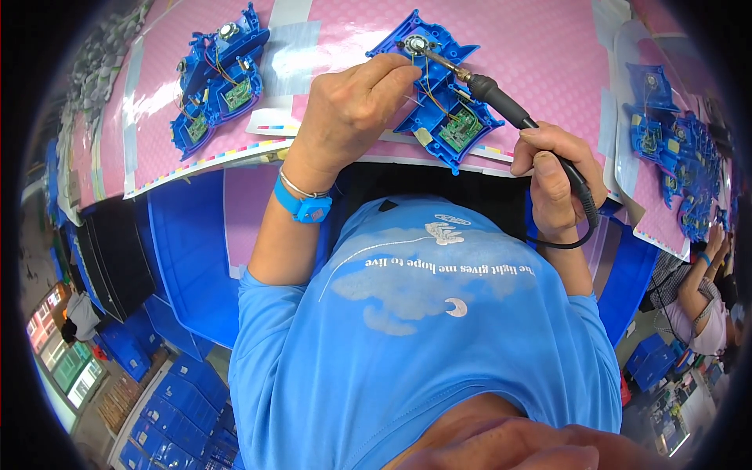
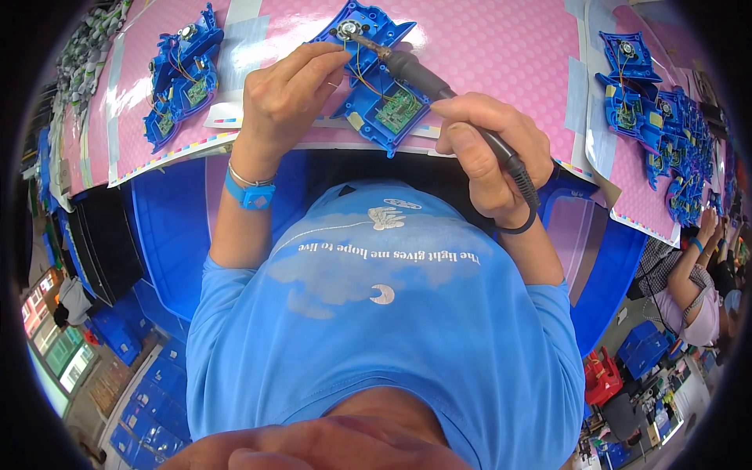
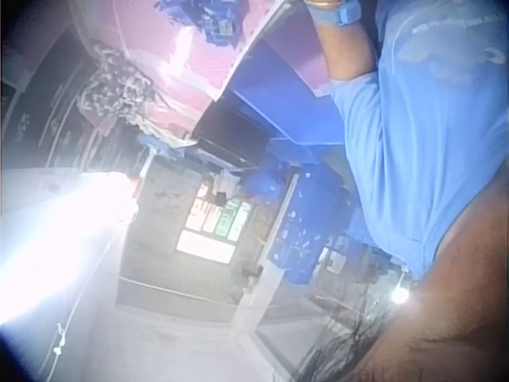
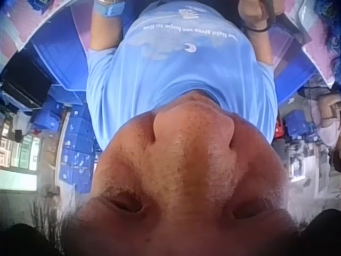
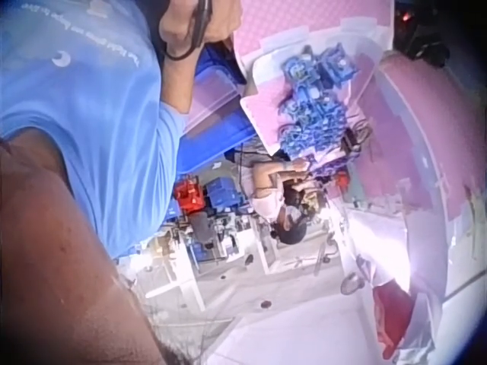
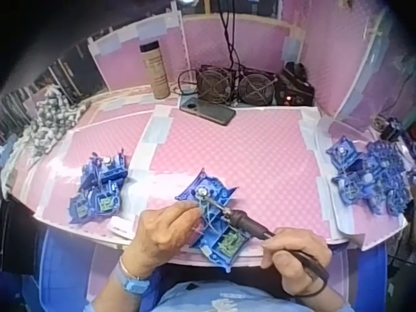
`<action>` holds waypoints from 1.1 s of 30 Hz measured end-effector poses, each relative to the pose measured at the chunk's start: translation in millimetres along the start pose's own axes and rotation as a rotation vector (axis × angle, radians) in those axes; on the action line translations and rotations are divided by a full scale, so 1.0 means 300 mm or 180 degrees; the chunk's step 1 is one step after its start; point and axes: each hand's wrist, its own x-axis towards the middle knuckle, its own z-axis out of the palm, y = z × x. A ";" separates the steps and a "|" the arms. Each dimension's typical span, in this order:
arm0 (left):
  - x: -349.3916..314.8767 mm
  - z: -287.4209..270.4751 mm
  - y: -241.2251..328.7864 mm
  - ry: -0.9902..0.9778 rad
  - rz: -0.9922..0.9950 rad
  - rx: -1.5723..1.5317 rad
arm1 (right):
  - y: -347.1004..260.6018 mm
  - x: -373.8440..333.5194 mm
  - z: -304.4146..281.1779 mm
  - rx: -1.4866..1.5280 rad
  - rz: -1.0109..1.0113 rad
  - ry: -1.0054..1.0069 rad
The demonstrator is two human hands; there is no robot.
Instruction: Soldering or melting plastic components onto small blue electronic boards at a factory assembly station.
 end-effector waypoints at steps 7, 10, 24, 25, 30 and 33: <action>0.007 -0.007 0.005 -0.0047 -0.0066 -0.0094 | -0.003 -0.003 -0.008 0.0009 0.0032 -0.0007; 0.006 -0.008 0.004 -0.0042 -0.0106 -0.0130 | -0.004 -0.005 -0.009 0.0011 0.0043 0.0004; -0.050 -0.109 0.055 -0.0626 -0.1054 -0.1607 | 0.007 -0.003 -0.050 0.0097 0.0004 0.0347; -0.041 -0.111 0.072 -0.0594 -0.0926 -0.1531 | 0.004 0.000 -0.053 0.0155 0.0036 0.0432; 0.004 -0.050 0.051 -0.0759 -0.0482 -0.1097 | -0.013 -0.003 -0.061 -0.0001 -0.0042 0.0594; 0.005 -0.058 -0.029 -0.0695 -0.0307 -0.0691 | -0.032 -0.017 -0.071 0.0493 0.0121 0.0704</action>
